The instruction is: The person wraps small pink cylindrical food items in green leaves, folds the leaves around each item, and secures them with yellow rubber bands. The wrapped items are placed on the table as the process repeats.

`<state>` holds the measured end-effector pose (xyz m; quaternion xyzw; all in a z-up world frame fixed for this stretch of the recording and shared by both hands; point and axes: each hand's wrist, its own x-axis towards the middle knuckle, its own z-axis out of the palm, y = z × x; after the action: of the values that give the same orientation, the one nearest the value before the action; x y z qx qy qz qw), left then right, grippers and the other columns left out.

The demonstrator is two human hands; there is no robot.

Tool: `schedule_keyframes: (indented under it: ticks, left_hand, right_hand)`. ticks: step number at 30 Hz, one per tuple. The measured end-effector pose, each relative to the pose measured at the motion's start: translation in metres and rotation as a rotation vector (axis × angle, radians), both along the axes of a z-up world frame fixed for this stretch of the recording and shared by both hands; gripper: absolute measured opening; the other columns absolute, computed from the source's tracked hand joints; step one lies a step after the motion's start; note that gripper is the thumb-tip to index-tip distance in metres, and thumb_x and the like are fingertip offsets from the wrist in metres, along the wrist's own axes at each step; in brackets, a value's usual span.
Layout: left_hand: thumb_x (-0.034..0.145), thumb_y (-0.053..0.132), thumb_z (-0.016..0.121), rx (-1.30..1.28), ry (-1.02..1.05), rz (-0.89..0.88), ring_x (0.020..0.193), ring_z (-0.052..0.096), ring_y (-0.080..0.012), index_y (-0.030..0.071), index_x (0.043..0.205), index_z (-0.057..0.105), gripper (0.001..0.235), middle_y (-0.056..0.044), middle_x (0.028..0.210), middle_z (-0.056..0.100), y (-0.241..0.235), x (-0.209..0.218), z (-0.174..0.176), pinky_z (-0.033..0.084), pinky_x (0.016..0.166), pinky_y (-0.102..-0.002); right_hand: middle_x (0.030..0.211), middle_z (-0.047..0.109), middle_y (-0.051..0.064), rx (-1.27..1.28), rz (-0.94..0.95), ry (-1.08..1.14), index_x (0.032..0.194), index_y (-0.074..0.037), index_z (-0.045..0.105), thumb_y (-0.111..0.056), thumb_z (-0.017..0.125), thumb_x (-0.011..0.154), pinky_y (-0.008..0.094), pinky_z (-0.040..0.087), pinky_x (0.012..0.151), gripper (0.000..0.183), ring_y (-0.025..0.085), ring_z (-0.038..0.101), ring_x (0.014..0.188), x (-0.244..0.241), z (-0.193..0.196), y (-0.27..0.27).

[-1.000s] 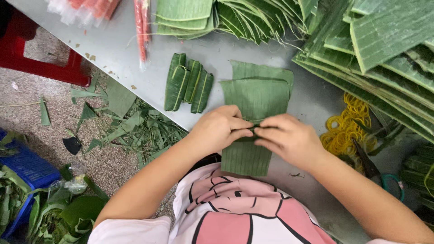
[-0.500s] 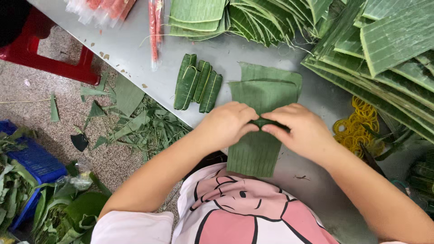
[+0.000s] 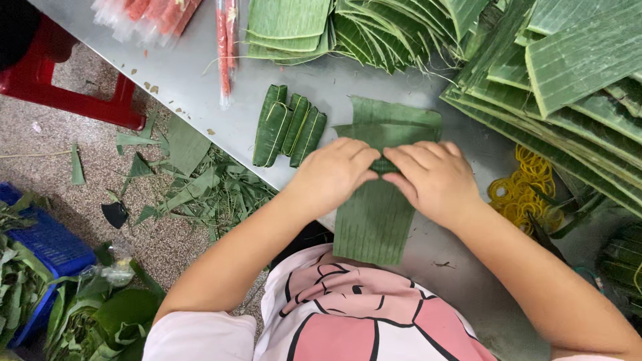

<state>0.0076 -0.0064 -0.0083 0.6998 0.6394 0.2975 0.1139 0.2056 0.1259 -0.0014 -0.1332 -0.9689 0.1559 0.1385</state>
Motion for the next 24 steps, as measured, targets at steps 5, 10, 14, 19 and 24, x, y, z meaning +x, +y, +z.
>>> schedule_keyframes:
  ticks: [5,10,14,19,24]
  left_hand:
    - [0.096,0.030,0.075,0.031,0.117,0.064,0.106,0.065,-0.0258,0.004,0.128,0.062,0.043,-0.008,0.114,0.066,0.009,-0.006,-0.015,0.055,0.093,-0.037]
    - [0.085,0.035,0.074,-0.012,0.229,0.134,0.108,0.060,-0.0305,-0.006,0.130,0.059,0.063,-0.014,0.114,0.060,0.011,0.003,-0.018,0.051,0.094,-0.039]
    - [0.087,0.030,0.074,-0.012,0.276,0.184,0.113,0.059,-0.0285,-0.004,0.132,0.059,0.059,-0.012,0.119,0.060,0.024,0.003,-0.012,0.051,0.098,-0.037]
    - [0.089,0.020,0.080,-0.039,-0.133,0.179,0.107,0.064,-0.0272,0.006,0.128,0.064,0.044,-0.009,0.114,0.066,0.018,-0.004,0.011,0.052,0.093,-0.036]
    - [0.084,0.007,0.084,-0.195,-1.058,0.247,0.097,0.066,-0.0128,0.005,0.125,0.063,0.046,-0.002,0.110,0.067,-0.005,0.008,0.029,0.057,0.082,-0.030]
  right_hand:
    - [0.118,0.071,0.001,0.100,0.057,0.046,0.123,-0.015,0.071,-0.028,0.077,0.092,0.040,0.046,0.093,0.034,0.021,0.066,0.107,-0.009,-0.005,0.015]
    - [0.131,0.069,0.005,0.244,0.023,0.020,0.128,-0.012,0.070,-0.029,0.077,0.090,0.040,0.046,0.096,0.043,0.022,0.064,0.116,-0.013,0.001,0.011]
    - [0.124,0.067,0.007,0.182,-0.044,-0.047,0.125,-0.009,0.069,-0.032,0.078,0.086,0.042,0.044,0.096,0.046,0.026,0.061,0.118,-0.031,0.009,0.017]
    - [0.110,0.067,0.008,-0.015,-0.037,-0.034,0.126,-0.009,0.068,-0.030,0.078,0.089,0.041,0.048,0.089,0.043,0.030,0.063,0.101,-0.028,0.025,0.022]
    - [0.108,0.071,0.006,-0.654,-0.059,0.094,0.144,-0.007,0.055,-0.026,0.071,0.097,0.030,0.054,0.079,0.053,0.020,0.070,0.092,-0.001,0.036,0.005]
